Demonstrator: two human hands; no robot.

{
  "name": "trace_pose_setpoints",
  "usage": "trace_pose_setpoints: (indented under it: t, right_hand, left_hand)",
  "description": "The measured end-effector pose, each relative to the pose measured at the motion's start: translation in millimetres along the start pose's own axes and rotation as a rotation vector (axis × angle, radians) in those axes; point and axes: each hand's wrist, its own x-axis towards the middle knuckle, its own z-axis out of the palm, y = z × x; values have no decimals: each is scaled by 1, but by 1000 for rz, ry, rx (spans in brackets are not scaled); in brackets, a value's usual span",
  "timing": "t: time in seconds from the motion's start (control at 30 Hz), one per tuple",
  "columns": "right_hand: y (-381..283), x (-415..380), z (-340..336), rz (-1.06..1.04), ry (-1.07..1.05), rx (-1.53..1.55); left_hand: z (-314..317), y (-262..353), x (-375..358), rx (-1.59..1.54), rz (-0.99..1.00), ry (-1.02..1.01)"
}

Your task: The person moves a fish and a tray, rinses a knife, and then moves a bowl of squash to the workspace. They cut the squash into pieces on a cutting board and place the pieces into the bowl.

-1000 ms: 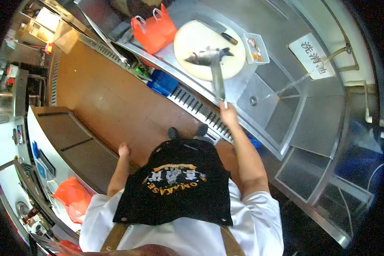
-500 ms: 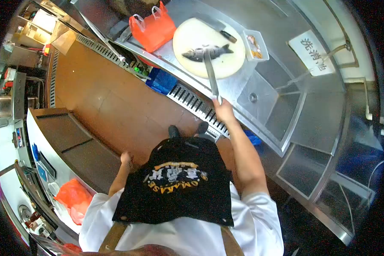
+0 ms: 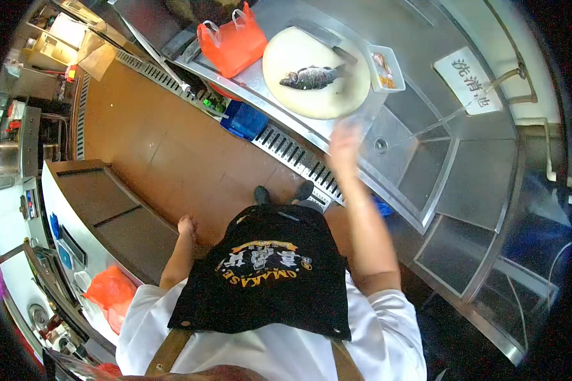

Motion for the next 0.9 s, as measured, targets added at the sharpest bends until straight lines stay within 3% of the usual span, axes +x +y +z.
trace_pose_setpoints:
  t: [0.03,0.07,0.1,0.13,0.17,0.23,0.27,0.3,0.4,0.43,0.47,0.53,0.57,0.6,0.67,0.7,0.73,0.77,0.87,0.9]
  right_hand:
    - [68,-56,33,80,-211,-355]
    - [110,-101,47,4,-344,-601]
    - [112,-92,35,-4,-434,-612]
    - [86,-57,13,113,-494,-536]
    - [55,-37,-12,310,-546,-460]
    - [26,4,-48,603,-549,-251]
    - [7,15,-58,611,-454,-107]
    - [13,22,-66,592,-416,-94]
    - [49,50,-93,554,-363,-190]
    - [57,81,-102,514,-327,-238]
    - [47,108,-113,495,-304,-234]
    - [46,177,-145,258,-241,-456]
    - [-3,214,-160,283,-288,-567]
    - [-20,252,-172,122,-233,-697]
    - [-62,339,-192,103,-345,-839]
    - [-75,386,-201,72,-410,-901]
    - [-49,424,-204,-318,-157,-931]
    - [-74,480,-207,-3,-470,-1006]
    - [-83,593,-198,77,-593,-1058]
    - [-88,605,-183,15,-549,-1116]
  left_hand:
    - [3,1,-7,-9,21,1]
    - [-4,6,-8,53,17,-23]
    - [2,10,-3,92,21,-54]
    - [1,7,1,130,16,-68]
    - [-3,8,-2,277,-38,52]
    - [13,20,6,325,73,-28]
    - [30,24,9,342,122,-76]
    - [51,35,-3,274,141,-73]
    - [124,72,-25,545,470,-90]
    - [158,101,-62,702,791,-38]
    - [212,122,-76,588,992,-136]
    - [279,139,-107,377,1342,-293]
    - [306,163,-151,430,1411,-363]
    - [336,194,-200,492,1475,-429]
    - [391,219,-251,529,1713,-412]
    - [417,226,-264,593,1748,-392]
    - [441,231,-273,658,1780,-372]
    - [462,230,-274,769,1837,-287]
    - [502,224,-269,1103,1839,-168]
    - [511,223,-264,1220,1808,-150]
